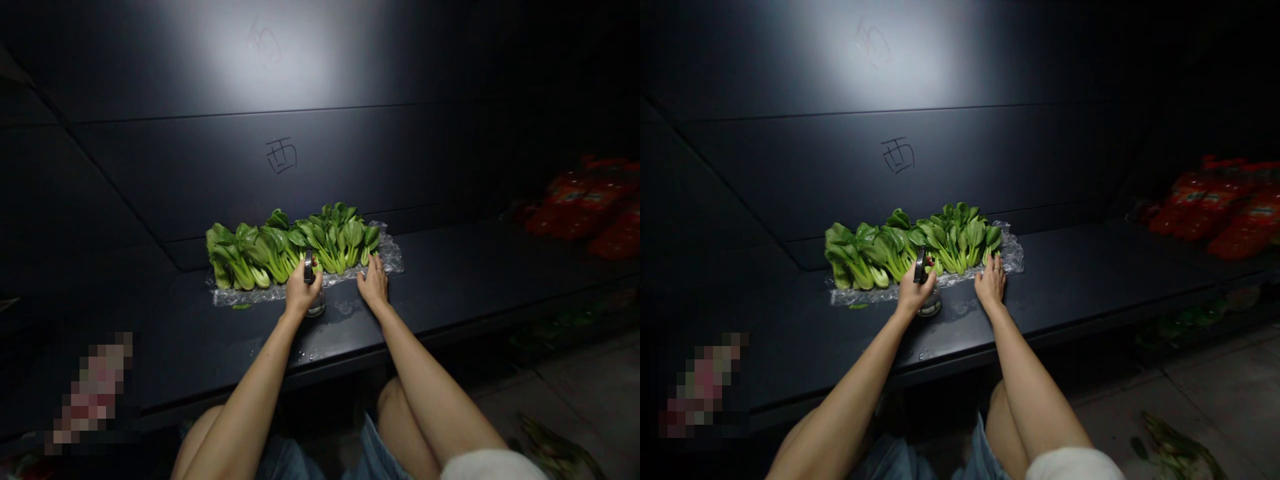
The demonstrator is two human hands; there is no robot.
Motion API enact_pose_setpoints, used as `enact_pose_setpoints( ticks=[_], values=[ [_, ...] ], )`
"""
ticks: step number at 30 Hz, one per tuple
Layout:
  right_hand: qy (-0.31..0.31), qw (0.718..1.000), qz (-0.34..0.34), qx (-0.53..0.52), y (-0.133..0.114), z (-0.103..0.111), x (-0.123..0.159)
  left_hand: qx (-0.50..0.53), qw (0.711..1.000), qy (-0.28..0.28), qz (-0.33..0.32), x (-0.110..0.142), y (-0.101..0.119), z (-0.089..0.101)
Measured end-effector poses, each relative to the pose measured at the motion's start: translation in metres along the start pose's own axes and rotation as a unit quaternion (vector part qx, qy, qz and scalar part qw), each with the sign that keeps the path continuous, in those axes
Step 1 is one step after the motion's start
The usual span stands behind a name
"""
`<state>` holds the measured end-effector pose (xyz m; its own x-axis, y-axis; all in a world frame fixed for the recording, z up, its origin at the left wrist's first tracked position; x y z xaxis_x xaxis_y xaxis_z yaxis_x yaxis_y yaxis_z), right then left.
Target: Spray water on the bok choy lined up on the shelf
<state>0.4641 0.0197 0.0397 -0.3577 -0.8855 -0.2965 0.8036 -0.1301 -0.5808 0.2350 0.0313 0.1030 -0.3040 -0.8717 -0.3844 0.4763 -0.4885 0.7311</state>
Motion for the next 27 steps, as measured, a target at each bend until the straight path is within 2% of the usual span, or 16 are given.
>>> enact_pose_setpoints(
  ticks=[15,27],
  values=[
    [0.022,0.999,0.006,-0.029,0.001,0.009,-0.005,-0.018,1.0,-0.019,-0.012,-0.007,0.018,-0.015],
    [0.055,0.996,0.028,-0.068,0.009,0.002,-0.008,-0.041,0.999,-0.033,-0.013,-0.006,0.024,-0.019]
  ],
)
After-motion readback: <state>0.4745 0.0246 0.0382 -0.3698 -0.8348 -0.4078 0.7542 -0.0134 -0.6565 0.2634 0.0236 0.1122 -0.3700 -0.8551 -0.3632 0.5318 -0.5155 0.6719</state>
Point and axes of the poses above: each hand's wrist, its own x-axis away from the middle knuckle, its own z-axis out of the back of the hand, y = z × x, the point moved 7 cm from there along -x, towards the middle knuckle, and after that the axes turned 14 degrees about -y, right-handed, at the moved point
